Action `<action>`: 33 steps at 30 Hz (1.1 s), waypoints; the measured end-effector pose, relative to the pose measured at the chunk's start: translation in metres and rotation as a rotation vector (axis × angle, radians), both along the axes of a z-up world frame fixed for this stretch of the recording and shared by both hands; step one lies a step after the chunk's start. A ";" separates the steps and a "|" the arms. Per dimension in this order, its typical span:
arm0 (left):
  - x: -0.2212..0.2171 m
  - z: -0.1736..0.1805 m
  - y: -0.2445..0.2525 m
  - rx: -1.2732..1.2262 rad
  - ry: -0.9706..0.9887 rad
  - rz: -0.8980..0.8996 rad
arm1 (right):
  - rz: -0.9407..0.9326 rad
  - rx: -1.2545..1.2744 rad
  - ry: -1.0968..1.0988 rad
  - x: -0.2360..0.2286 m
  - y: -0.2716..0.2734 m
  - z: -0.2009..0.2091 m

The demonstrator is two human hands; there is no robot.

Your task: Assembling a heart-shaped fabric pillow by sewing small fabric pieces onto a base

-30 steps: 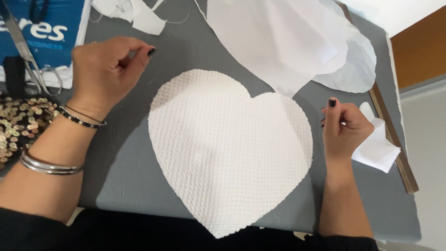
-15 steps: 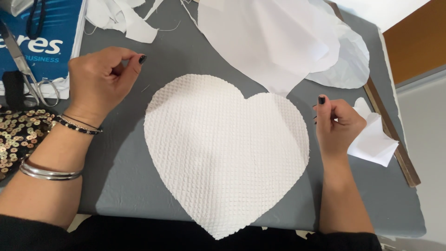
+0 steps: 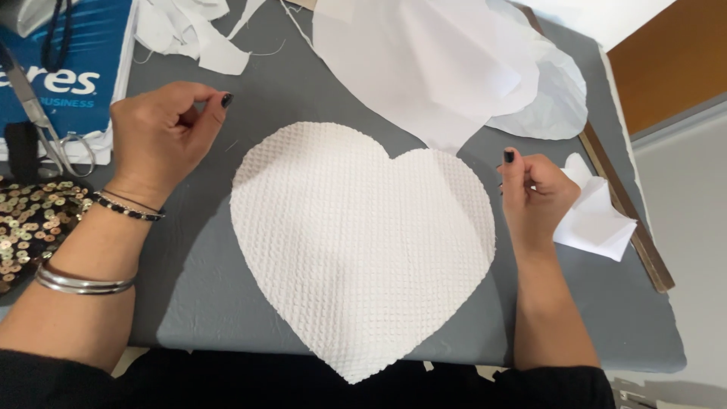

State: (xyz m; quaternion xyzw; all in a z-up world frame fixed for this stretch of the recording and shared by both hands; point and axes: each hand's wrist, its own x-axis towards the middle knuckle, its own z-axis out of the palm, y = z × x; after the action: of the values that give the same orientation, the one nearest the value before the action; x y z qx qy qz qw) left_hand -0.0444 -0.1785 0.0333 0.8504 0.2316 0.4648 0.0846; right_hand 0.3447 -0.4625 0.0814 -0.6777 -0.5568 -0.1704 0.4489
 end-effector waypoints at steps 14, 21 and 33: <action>-0.001 -0.006 -0.001 -0.043 -0.005 -0.011 | 0.002 0.021 0.028 -0.001 0.001 0.001; 0.000 -0.010 0.001 -0.007 0.048 0.042 | 0.001 -0.011 0.027 0.001 0.000 0.001; 0.002 -0.007 0.001 -0.022 0.074 0.053 | 0.012 -0.009 0.007 0.008 0.002 -0.006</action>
State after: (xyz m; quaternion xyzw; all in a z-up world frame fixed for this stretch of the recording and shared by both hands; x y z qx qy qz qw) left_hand -0.0422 -0.1771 0.0258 0.8597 0.2621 0.4323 0.0730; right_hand 0.3529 -0.4608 0.0753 -0.6771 -0.5600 -0.1630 0.4488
